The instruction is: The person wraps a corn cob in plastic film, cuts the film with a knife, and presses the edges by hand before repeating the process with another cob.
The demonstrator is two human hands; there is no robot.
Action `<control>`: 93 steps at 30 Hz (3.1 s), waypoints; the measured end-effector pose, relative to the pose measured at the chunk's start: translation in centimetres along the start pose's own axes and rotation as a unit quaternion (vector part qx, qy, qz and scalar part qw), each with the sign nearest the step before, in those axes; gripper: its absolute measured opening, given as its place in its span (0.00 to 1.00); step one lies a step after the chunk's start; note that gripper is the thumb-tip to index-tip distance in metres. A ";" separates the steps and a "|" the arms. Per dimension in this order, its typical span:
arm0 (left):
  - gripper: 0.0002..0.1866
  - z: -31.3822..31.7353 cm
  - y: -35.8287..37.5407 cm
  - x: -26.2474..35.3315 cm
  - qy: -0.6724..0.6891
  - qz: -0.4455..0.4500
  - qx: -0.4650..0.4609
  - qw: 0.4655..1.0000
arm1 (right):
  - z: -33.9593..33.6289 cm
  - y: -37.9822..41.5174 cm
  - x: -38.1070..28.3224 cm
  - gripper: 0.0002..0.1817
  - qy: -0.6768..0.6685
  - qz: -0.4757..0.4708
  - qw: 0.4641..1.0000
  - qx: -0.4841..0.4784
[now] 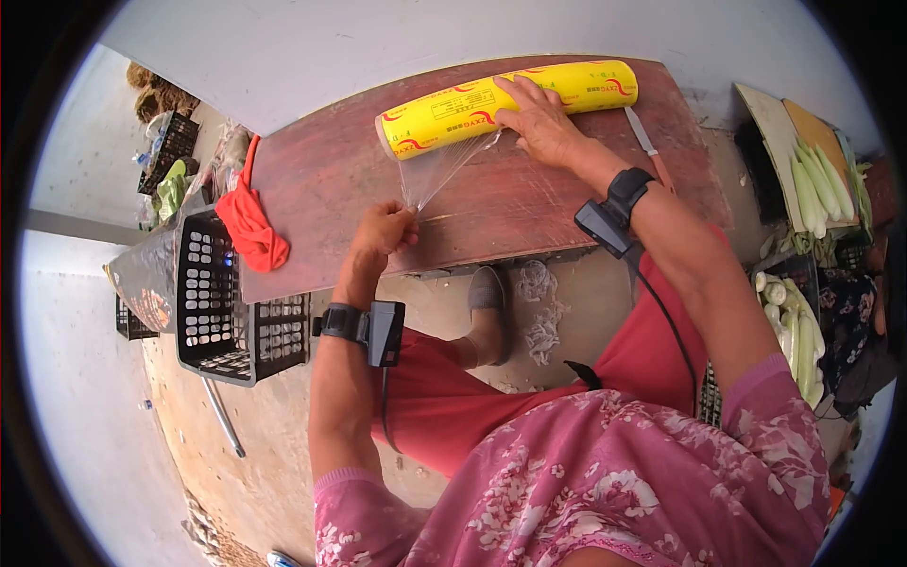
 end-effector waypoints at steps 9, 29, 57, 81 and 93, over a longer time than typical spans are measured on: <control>0.08 -0.2 0.6 0.9 0.042 -0.004 -0.012 0.999 | 1.2 -0.5 -1.4 0.19 -0.007 0.008 0.999 0.053; 0.07 -1.1 0.6 2.0 0.075 0.022 0.009 0.997 | -0.5 -1.0 0.3 0.10 -0.124 0.018 0.991 -0.043; 0.12 -1.8 -1.5 7.0 0.409 0.143 0.124 0.893 | -0.2 -2.9 3.0 0.04 -0.269 0.131 0.953 0.052; 0.08 -1.8 -1.2 8.3 0.415 0.151 0.106 0.891 | -0.8 -3.5 -2.6 0.20 -0.155 0.059 0.978 0.125; 0.07 -1.9 -1.4 8.9 0.424 0.158 0.120 0.884 | -0.7 -4.1 -1.6 0.06 -0.216 0.064 0.967 0.118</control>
Point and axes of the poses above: each hand's wrist, its own y-axis away from the middle knuckle, its own z-axis out of the palm, x = y × z, the point moved 6 cm from there along -y, towards the middle knuckle, and after that the axes turned 10 degrees about z, right-handed, at the moved point
